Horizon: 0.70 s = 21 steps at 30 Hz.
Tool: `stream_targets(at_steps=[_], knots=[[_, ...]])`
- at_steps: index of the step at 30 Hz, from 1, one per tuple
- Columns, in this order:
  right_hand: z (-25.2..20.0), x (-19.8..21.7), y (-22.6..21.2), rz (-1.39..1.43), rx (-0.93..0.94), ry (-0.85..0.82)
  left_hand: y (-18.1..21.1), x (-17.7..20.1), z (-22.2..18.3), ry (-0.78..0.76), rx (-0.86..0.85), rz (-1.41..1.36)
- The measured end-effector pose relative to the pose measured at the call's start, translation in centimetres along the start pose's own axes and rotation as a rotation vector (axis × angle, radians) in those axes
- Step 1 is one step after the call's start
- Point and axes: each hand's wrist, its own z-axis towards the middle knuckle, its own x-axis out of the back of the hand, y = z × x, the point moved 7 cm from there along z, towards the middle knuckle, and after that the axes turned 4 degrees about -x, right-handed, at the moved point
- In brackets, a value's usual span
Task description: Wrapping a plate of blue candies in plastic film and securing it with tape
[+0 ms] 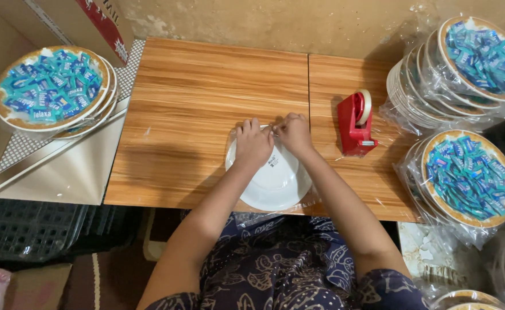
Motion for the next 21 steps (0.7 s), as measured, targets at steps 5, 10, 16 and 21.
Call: stream_targets(at_steps=[5,10,16,21], knots=[[-1.0,1.2,-1.6,-0.02,-0.058,-0.002,-0.1,-0.4,0.0,0.072,-0.035,0.018],[-1.4,1.0,-1.2,-0.075,-0.068,-0.038,0.0,-0.4,-0.2,0.132,-0.044,0.03],[-2.3,2.0,-2.5,-0.093,-0.05,-0.138,-0.5,-1.4,0.1,0.1,-0.032,0.029],[-4.5,4.2,-5.9,-0.23,0.085,-0.112,-0.2,-0.7,-0.1,0.104,-0.049,0.026]])
